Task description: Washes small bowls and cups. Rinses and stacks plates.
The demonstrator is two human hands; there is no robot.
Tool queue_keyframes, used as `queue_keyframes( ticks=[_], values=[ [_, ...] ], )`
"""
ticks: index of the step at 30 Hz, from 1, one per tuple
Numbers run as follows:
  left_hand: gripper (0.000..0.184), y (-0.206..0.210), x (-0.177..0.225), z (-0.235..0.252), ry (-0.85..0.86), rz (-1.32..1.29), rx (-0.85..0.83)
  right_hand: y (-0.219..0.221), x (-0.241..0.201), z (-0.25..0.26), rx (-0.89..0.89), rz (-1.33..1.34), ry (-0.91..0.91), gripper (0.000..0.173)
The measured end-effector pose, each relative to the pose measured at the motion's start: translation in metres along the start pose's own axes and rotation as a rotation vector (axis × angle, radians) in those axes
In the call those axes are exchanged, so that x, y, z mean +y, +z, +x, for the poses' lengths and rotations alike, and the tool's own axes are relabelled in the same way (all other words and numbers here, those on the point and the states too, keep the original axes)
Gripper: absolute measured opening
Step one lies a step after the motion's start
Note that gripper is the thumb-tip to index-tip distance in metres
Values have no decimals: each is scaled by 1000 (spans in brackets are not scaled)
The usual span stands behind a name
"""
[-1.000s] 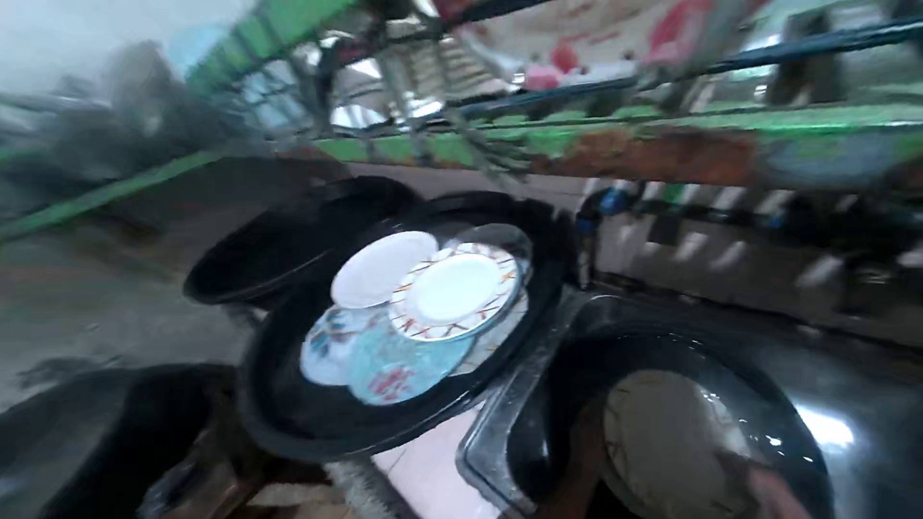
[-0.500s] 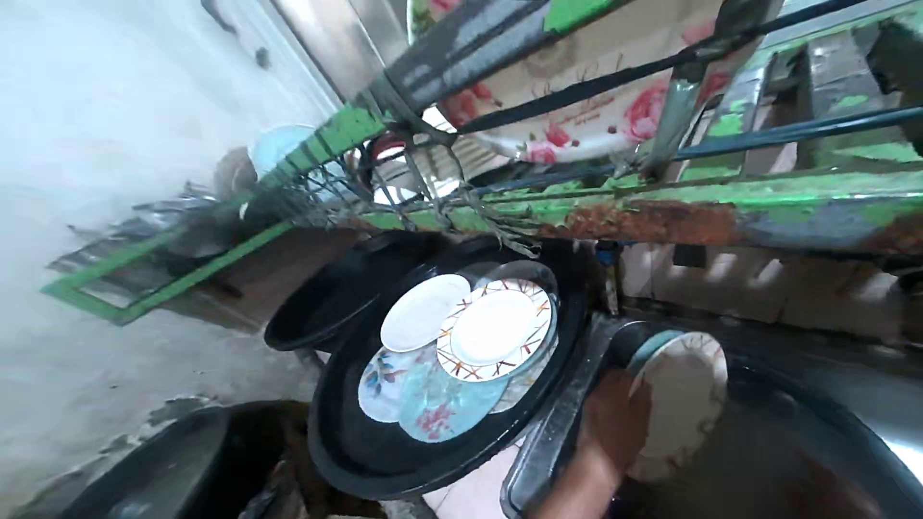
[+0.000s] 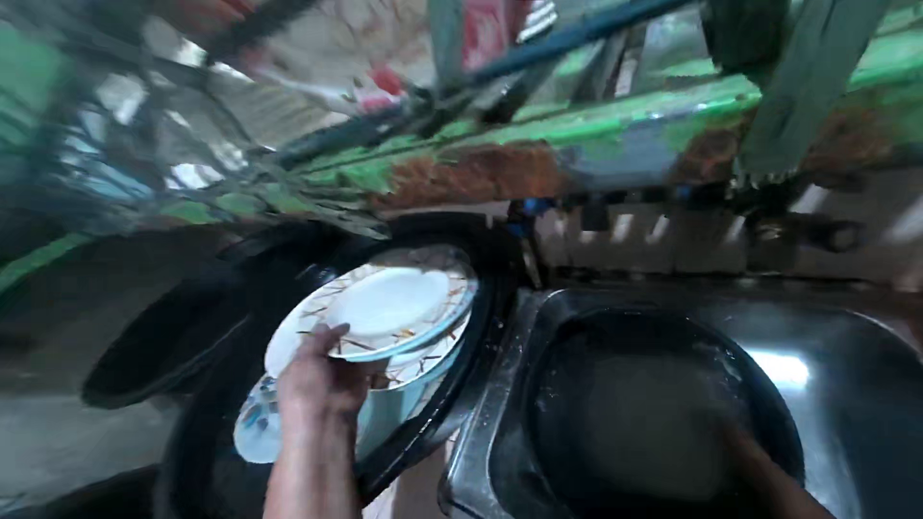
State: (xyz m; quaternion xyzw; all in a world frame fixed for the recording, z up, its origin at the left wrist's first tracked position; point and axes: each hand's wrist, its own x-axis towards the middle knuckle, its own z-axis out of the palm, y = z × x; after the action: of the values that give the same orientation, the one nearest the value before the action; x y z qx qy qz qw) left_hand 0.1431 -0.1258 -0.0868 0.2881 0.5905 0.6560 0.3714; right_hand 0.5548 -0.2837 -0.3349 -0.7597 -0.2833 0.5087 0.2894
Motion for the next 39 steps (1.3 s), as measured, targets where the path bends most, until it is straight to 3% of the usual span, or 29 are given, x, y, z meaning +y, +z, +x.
queue_keyframes(
  ticks=[3, 6, 7, 8, 10, 12, 14, 15, 17, 19, 21, 24, 27, 29, 30, 33, 36, 39],
  values=[
    [40, 0, 2, 0, 68, 17, 76, 5, -8, 7, 54, 40, 35, 44],
    [80, 5, 10, -32, 481, 341, 126, 8, -9, 16, 126, 20, -6, 42],
    [82, 14, 10, -53, 665, 448, 108, 7, -12, 14, 147, 1, -5, 44],
    [81, 27, 6, -78, 793, 528, 34, 6, -14, 13, 168, -18, -10, 47],
    [78, 45, -36, -107, 942, 694, -266, 3, -14, 9, 210, -25, -82, 51],
    [64, 71, -109, -131, 839, 827, -701, 1, -15, 5, 265, 25, -136, 48],
    [56, 97, -181, -139, 556, 1023, -1117, 1, -14, 8, 300, 180, -104, 46],
    [56, 107, -212, -137, 429, 1069, -1216, 1, -11, 12, 311, 267, -82, 46],
    [57, 116, -256, -135, 344, 1115, -1184, 2, -10, 17, 305, 384, -38, 48],
    [58, 119, -275, -150, 337, 1150, -999, 6, -13, 17, 293, 453, 18, 49],
    [60, 120, -291, -178, 444, 1157, -931, 12, -14, 17, 280, 512, 44, 51],
    [55, 131, -288, -220, 594, 1084, -1265, 13, -7, 13, 193, 493, -40, 53],
    [56, 146, -267, -217, 488, 1058, -1522, 14, 2, 14, 140, 459, -106, 52],
    [49, 144, -262, -185, 305, 1224, -1432, 16, -2, 15, 157, 503, -33, 55],
    [48, 145, -265, -166, 230, 1311, -1295, 15, -3, 18, 169, 500, 5, 57],
    [57, 162, -257, -128, 263, 1528, -968, 16, 6, 28, 214, 451, 21, 56],
    [48, 162, -241, -119, 191, 1367, -967, 17, 9, 27, 178, 486, 9, 57],
    [44, 164, -222, -114, -25, 1201, -977, 15, -2, 15, 187, 485, 45, 61]
  ],
)
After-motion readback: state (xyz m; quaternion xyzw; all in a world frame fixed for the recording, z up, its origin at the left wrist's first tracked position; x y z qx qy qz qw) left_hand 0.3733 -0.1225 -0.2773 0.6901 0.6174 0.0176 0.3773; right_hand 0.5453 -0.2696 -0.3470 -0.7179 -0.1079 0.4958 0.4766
